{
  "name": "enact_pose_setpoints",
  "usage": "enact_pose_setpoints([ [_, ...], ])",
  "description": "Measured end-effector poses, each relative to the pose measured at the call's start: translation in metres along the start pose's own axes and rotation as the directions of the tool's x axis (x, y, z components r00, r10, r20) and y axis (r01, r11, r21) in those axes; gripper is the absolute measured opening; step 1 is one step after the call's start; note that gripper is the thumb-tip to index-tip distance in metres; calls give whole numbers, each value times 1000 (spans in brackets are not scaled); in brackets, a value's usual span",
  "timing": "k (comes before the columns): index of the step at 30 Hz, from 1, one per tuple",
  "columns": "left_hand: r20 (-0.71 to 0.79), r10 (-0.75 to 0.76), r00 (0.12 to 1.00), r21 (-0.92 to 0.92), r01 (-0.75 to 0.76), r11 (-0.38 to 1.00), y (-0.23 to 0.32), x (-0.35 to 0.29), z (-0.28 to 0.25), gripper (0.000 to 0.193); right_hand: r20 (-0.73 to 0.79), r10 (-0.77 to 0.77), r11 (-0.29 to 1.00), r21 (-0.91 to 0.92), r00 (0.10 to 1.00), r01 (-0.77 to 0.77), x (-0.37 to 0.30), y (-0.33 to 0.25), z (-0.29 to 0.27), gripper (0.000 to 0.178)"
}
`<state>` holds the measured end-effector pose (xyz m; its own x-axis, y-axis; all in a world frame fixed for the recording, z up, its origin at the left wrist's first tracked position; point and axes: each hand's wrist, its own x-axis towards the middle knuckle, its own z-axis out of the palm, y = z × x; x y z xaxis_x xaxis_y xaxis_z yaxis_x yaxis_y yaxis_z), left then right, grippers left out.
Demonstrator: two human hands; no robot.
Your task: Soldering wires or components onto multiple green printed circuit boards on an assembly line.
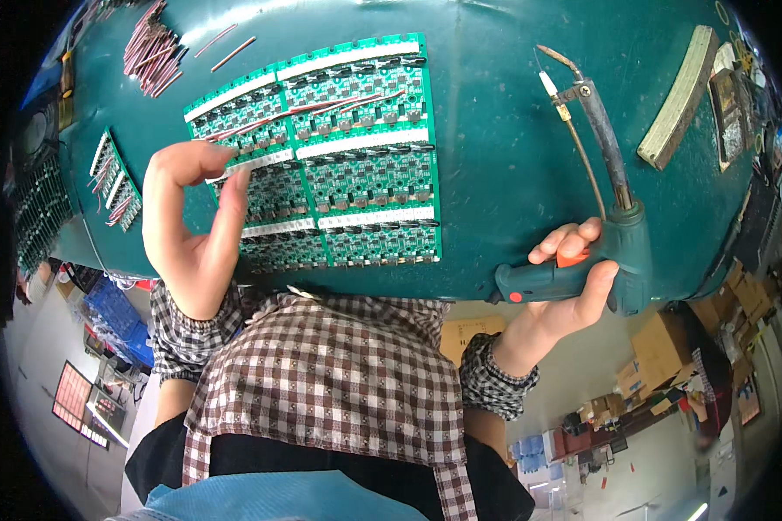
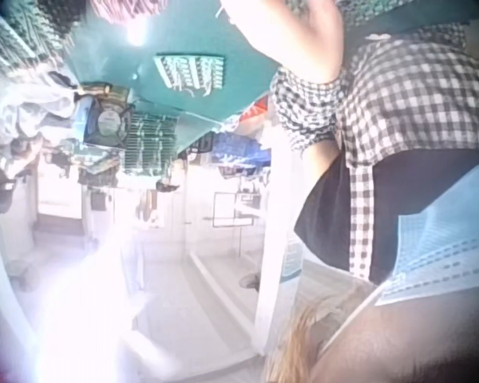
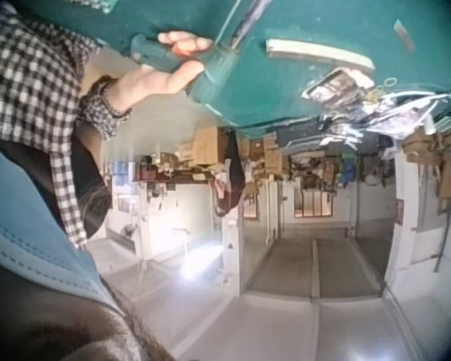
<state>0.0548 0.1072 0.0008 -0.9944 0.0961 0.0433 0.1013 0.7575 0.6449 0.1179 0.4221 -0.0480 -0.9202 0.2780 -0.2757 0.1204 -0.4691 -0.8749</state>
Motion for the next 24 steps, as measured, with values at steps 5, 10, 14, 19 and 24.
enact_pose_setpoints([
  [5, 1, 210, 978, -4, -210, 978, 4, 29, 9, 24, 28, -7, 1000, 30, 1000, 7, 4, -1, 0, 44],
  [10, 142, 321, 936, 26, -328, 944, 5, 71, 38, 36, 16, -33, 998, 47, 999, 32, 1, 3, -3, 43],
  [14, 305, 178, 935, 87, -213, 973, 9, 79, 31, 41, 15, -86, 993, 84, 996, 84, -2, 6, -9, 43],
  [19, 249, 249, 936, -175, -209, 962, -16, 88, 49, 33, 7, -99, 978, 186, 995, 96, 5, 14, -12, 44],
  [24, 363, 210, 908, -492, -5, 871, 10, 89, 34, 32, 81, -169, 880, 461, 982, 114, 7, 15, -22, 44],
])
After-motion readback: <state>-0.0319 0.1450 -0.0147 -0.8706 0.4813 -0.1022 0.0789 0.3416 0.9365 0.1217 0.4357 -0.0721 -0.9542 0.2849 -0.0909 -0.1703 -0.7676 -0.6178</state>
